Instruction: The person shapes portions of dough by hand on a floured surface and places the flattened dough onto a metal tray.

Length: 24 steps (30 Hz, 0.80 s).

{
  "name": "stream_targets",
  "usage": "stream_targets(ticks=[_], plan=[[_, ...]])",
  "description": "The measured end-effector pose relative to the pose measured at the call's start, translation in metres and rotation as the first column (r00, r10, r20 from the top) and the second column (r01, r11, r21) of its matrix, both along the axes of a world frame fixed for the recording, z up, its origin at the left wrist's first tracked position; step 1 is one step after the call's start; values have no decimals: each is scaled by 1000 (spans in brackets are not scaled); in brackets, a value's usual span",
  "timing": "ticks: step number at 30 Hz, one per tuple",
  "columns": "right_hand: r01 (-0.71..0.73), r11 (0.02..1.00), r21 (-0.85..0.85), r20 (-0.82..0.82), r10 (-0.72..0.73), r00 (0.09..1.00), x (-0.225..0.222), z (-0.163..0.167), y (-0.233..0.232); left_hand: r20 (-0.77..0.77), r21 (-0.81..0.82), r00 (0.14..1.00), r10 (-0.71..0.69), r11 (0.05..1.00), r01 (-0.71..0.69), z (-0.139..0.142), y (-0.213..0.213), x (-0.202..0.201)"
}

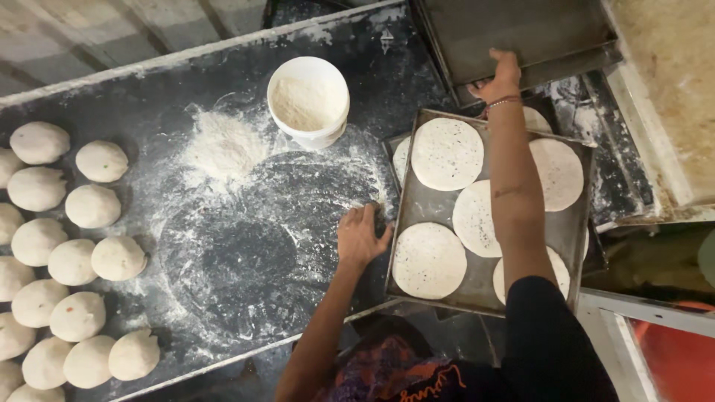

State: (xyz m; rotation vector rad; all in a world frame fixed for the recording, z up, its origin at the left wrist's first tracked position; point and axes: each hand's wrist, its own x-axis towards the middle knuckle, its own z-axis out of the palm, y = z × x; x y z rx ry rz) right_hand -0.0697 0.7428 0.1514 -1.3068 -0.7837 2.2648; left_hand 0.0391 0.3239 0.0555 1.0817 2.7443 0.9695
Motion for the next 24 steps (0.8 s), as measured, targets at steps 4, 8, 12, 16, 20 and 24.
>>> stream_targets(ticks=[4, 8, 12, 16, 20, 24], plan=[[-91, 995, -42, -65, 88, 994, 1, -1, 14, 40, -40, 999, -5, 999, 6, 3, 0, -2], [34, 997, 65, -110, -26, 994, -3, -4, 17, 43, -50, 999, -19, 999, 21, 4, 2, -3], [81, 989, 121, -148, -62, 987, -12, -7, 15, -26, -15, 1000, 8, 1000, -9, 2, 1, -3], [27, 995, 101, -511, 29, 859, -14, -6, 30, 32, 4, 999, -12, 1000, 12, -2, 2, -3], [61, 981, 182, -580, 57, 812, 12, 4, 48, 17, 41, 1000, 4, 999, -5, -5, 2, -2], [118, 940, 319, -567, 90, 819, 103, 13, 11, 7, 49, 1000, -3, 999, 3, -6, -2, 0]])
